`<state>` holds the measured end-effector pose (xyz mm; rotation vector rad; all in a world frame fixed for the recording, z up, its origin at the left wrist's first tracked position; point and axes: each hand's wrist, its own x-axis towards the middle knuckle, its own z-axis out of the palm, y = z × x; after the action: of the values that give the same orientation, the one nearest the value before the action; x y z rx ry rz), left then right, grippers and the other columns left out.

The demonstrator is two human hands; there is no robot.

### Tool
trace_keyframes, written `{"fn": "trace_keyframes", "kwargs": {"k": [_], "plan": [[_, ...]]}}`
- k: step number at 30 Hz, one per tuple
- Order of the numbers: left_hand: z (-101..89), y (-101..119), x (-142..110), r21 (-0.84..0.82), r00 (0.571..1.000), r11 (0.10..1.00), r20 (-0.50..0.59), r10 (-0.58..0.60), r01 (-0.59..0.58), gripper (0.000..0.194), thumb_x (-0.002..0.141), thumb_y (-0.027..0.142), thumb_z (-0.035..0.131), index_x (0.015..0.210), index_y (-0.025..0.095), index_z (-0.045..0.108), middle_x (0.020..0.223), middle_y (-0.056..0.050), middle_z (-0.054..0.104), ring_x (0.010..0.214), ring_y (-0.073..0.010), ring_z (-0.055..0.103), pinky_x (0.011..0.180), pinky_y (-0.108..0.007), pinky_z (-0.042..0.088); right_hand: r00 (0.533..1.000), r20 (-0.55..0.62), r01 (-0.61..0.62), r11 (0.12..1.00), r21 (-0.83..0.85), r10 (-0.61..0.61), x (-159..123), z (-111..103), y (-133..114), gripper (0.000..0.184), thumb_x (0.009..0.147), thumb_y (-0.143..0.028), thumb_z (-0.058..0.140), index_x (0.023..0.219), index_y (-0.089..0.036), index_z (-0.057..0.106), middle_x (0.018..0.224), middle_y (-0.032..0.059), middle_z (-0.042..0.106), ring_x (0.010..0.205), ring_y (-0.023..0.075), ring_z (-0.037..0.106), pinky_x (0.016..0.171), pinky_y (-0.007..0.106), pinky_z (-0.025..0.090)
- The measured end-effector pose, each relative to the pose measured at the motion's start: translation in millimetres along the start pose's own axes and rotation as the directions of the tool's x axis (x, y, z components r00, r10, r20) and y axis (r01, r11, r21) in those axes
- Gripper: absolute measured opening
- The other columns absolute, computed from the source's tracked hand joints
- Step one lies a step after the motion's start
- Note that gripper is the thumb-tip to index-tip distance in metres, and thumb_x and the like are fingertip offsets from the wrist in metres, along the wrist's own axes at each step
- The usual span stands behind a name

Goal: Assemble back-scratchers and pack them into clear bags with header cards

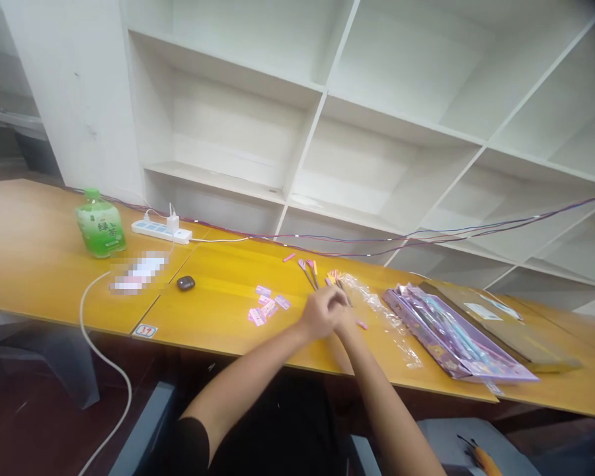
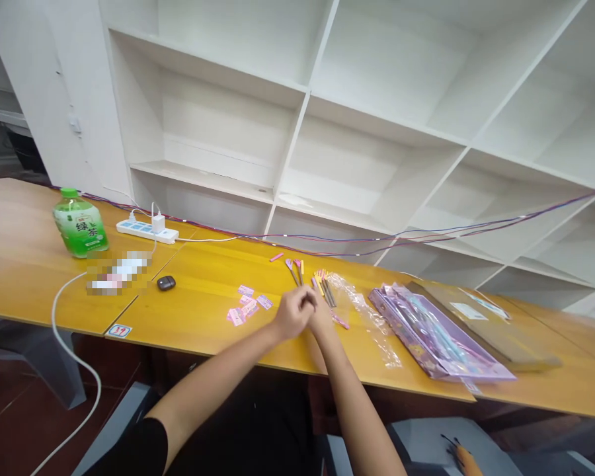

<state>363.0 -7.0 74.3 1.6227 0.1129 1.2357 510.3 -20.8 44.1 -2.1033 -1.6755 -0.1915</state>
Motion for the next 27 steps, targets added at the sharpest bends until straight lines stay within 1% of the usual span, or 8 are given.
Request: {"fn": "trace_keyframes", "kwargs": {"k": [3, 4, 5, 8, 11, 13, 17, 27], "plan": [[-68.0, -20, 56, 0.203, 0.981, 0.972, 0.129, -0.143, 0.115, 0.013, 0.081, 0.011, 0.056, 0.087, 0.019, 0.064, 0.085, -0.001, 0.07, 0.078, -0.0146, 0.062, 0.078, -0.026, 0.048, 0.99, -0.011, -0.14, 0.986, -0.09, 0.139, 34, 4, 4, 0.033, 0.098, -0.025, 0.051, 0.121, -0.014, 0.072, 0.125, 0.0183, 0.066, 0.114, 0.029, 0.064, 0.098, 0.035, 0.048], [-95.3, -26, 64, 0.311, 0.978, 0.939, 0.097, -0.184, 0.146, 0.014, 0.081, 0.011, 0.056, 0.087, 0.019, 0.065, 0.084, 0.0, 0.07, 0.076, -0.014, 0.061, 0.078, -0.026, 0.048, 0.983, -0.013, -0.184, 0.976, -0.119, 0.184, 43, 6, 4, 0.036, 0.1, -0.028, 0.05, 0.124, -0.013, 0.071, 0.13, 0.0197, 0.064, 0.113, 0.0287, 0.065, 0.097, 0.036, 0.049], [-122.5, -33, 68, 0.412, 0.975, 0.89, 0.014, -0.222, 0.196, 0.014, 0.081, 0.011, 0.058, 0.088, 0.019, 0.066, 0.081, 0.002, 0.069, 0.075, -0.0139, 0.061, 0.077, -0.026, 0.047, 0.975, -0.011, -0.22, 0.965, -0.144, 0.221, 51, 8, 4, 0.037, 0.101, -0.031, 0.05, 0.126, -0.013, 0.071, 0.132, 0.0205, 0.062, 0.111, 0.0283, 0.066, 0.097, 0.036, 0.049], [-190.9, -47, 60, 0.504, 0.964, 0.822, -0.136, -0.229, 0.266, 0.013, 0.083, 0.01, 0.055, 0.088, 0.019, 0.064, 0.078, 0.001, 0.066, 0.075, -0.0151, 0.059, 0.075, -0.027, 0.044, 0.959, 0.015, -0.276, 0.942, -0.19, 0.284, 66, 20, 2, 0.038, 0.102, -0.037, 0.053, 0.124, -0.013, 0.073, 0.131, 0.0217, 0.062, 0.108, 0.0284, 0.068, 0.096, 0.037, 0.049], [-225.7, -53, 44, 0.558, 0.958, 0.779, -0.197, -0.209, 0.285, 0.013, 0.083, 0.008, 0.054, 0.085, 0.019, 0.062, 0.078, 0.0, 0.065, 0.075, -0.0148, 0.058, 0.077, -0.026, 0.044, 0.955, 0.008, -0.29, 0.934, -0.21, 0.298, 69, 40, 1, 0.038, 0.102, -0.037, 0.051, 0.119, -0.014, 0.076, 0.123, 0.0226, 0.064, 0.104, 0.0294, 0.068, 0.093, 0.04, 0.051], [-231.2, -56, 38, 0.583, 0.959, 0.763, -0.192, -0.207, 0.281, 0.014, 0.085, 0.009, 0.053, 0.087, 0.018, 0.063, 0.079, 0.0, 0.066, 0.076, -0.0143, 0.059, 0.077, -0.025, 0.044, 0.955, -0.042, -0.295, 0.922, -0.252, 0.294, 65, 54, 3, 0.039, 0.103, -0.035, 0.048, 0.119, -0.015, 0.076, 0.117, 0.0225, 0.065, 0.102, 0.03, 0.068, 0.09, 0.04, 0.051], [-222.8, -61, 35, 0.619, 0.969, 0.746, -0.131, -0.21, 0.246, 0.016, 0.086, 0.01, 0.053, 0.092, 0.018, 0.065, 0.085, -0.001, 0.068, 0.079, -0.0142, 0.06, 0.079, -0.025, 0.045, 0.956, -0.168, -0.283, 0.911, -0.299, 0.241, 54, 71, 11, 0.044, 0.102, -0.034, 0.046, 0.125, -0.007, 0.071, 0.121, 0.0255, 0.063, 0.109, 0.0336, 0.065, 0.091, 0.042, 0.05], [-198.5, -62, 21, 0.601, 0.979, 0.793, 0.086, -0.187, 0.099, 0.018, 0.082, 0.009, 0.054, 0.09, 0.017, 0.067, 0.082, 0.0, 0.067, 0.074, -0.0134, 0.058, 0.074, -0.025, 0.044, 0.961, -0.071, -0.275, 0.918, -0.287, 0.266, 51, 69, 17, 0.041, 0.099, -0.029, 0.045, 0.113, -0.011, 0.08, 0.123, 0.0264, 0.066, 0.118, 0.0348, 0.063, 0.099, 0.044, 0.048]]}}
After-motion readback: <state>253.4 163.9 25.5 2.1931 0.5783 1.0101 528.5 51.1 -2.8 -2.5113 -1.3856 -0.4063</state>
